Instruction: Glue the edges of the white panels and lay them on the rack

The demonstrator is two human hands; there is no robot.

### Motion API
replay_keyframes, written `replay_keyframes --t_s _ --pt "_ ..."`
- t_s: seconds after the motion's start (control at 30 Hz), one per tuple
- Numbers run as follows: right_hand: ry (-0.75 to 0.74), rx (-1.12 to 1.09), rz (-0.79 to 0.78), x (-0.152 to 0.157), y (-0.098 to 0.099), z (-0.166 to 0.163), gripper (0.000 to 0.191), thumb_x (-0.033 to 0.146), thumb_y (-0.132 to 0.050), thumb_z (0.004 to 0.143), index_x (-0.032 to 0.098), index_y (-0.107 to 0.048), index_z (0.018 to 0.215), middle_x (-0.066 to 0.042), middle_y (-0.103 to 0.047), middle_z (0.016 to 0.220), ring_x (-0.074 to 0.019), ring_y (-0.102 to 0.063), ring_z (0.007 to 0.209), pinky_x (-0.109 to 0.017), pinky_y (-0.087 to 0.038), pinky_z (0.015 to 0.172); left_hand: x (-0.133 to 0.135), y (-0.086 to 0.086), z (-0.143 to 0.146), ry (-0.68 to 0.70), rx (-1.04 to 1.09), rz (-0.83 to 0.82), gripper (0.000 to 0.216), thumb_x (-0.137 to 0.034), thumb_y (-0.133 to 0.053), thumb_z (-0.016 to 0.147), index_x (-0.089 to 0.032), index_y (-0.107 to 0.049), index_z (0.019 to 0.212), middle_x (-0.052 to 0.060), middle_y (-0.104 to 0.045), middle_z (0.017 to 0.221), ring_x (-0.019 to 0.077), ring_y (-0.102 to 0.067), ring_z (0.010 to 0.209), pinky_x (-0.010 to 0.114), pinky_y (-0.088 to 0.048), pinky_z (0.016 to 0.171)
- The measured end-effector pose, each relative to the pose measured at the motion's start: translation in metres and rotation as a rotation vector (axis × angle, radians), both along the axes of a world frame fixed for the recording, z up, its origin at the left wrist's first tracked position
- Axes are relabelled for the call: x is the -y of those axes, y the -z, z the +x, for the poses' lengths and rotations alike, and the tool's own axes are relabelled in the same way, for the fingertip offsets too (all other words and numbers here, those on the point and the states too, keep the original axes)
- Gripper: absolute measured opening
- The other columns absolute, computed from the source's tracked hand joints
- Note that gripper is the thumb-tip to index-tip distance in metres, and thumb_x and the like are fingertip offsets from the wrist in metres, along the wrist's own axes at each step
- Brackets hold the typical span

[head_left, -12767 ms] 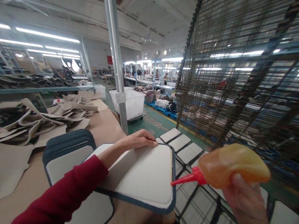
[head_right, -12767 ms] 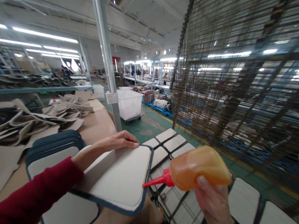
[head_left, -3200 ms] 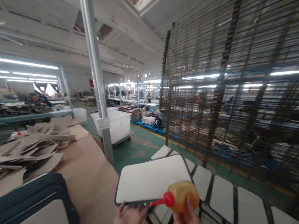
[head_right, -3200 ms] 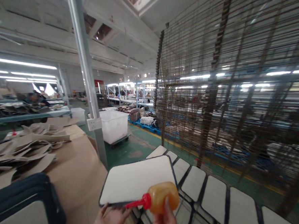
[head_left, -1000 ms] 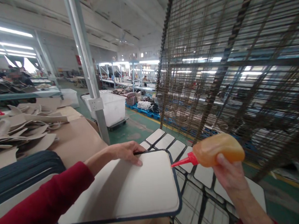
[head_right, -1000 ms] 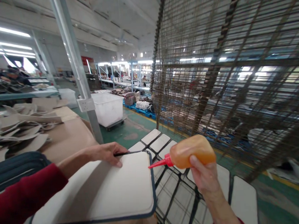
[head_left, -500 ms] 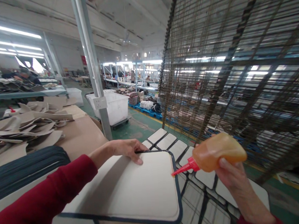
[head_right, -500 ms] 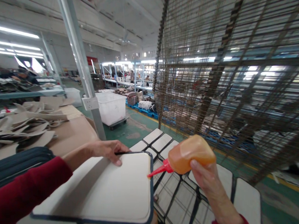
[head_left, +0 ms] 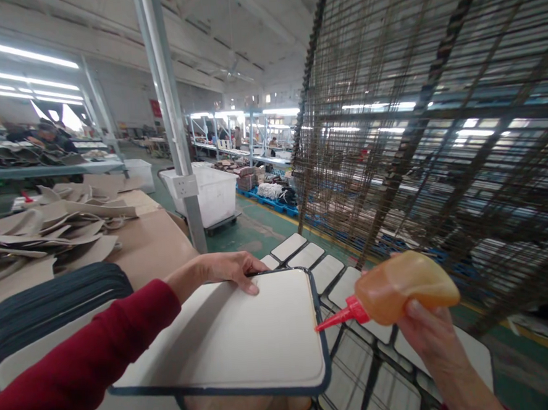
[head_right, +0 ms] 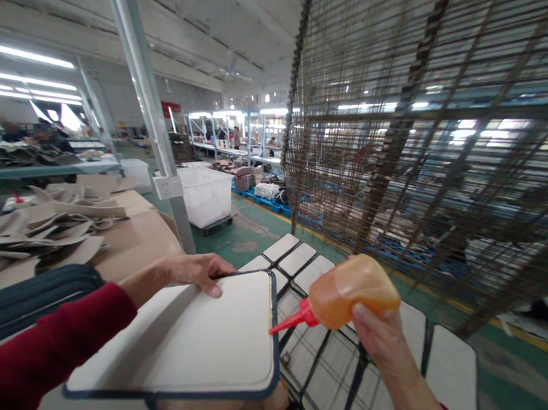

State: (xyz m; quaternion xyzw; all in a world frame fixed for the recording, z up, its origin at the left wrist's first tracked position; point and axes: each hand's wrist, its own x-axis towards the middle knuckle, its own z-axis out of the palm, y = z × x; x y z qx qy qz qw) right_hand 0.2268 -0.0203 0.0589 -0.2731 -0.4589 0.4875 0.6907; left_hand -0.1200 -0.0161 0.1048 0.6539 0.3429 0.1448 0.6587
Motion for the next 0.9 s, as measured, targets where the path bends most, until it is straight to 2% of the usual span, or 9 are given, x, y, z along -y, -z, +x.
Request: replay_keyframes --t_s 0.2,0.4,0.63,0.77,0.9 --pt "-0.005 0.043 -0.003 0.006 -0.007 -0.002 0.069 0.035 -0.084 0.054 0.027 -0.060 0.118 -0.008 -0.070 0.096 -0.0321 -0.065 0.092 -0.054 -0.047 0.091 0.001 0.001 -0.002 -0.006 0.004 -0.006 0.048 -0.036 -0.077 0.066 -0.014 -0.069 0.108 0.006 -0.073 0.096 0.0208 -0.066 0.080 0.027 -0.053 0.071" --pt "0.010 0.082 -0.049 0.013 -0.011 -0.001 0.075 0.040 -0.085 0.047 0.026 -0.060 0.117 -0.009 -0.069 0.095 -0.0332 -0.065 0.090 -0.053 -0.050 0.086 0.001 0.004 -0.004 -0.029 0.019 -0.036 0.052 -0.037 -0.079 0.063 -0.014 -0.068 0.109 0.007 -0.073 0.096 0.0217 -0.067 0.080 0.029 -0.053 0.074" --pt "0.023 0.074 -0.050 0.016 -0.012 -0.005 0.074 0.042 -0.085 0.046 0.026 -0.061 0.115 -0.008 -0.069 0.097 -0.0333 -0.064 0.093 -0.054 -0.047 0.091 0.000 0.009 -0.008 -0.042 0.051 -0.045 0.049 -0.034 -0.077 0.067 -0.014 -0.067 0.111 0.007 -0.073 0.096 0.0230 -0.067 0.087 0.029 -0.053 0.078" --pt "0.063 0.055 -0.035 0.017 -0.007 -0.003 0.072 0.040 -0.085 0.049 0.027 -0.061 0.116 -0.007 -0.069 0.096 -0.0315 -0.065 0.092 -0.051 -0.049 0.089 -0.001 0.012 -0.010 -0.054 0.073 -0.056 0.047 -0.033 -0.077 0.067 -0.014 -0.067 0.110 0.006 -0.074 0.094 0.0226 -0.068 0.086 0.029 -0.053 0.076" --pt "0.137 0.097 -0.013 0.016 0.009 0.007 0.061 0.038 -0.083 0.056 0.026 -0.063 0.112 -0.006 -0.070 0.093 -0.0255 -0.066 0.081 -0.040 -0.054 0.080 -0.002 0.016 -0.013 -0.096 0.094 -0.073 0.045 -0.032 -0.078 0.066 -0.014 -0.068 0.106 0.007 -0.074 0.093 0.0217 -0.068 0.081 0.030 -0.054 0.076"
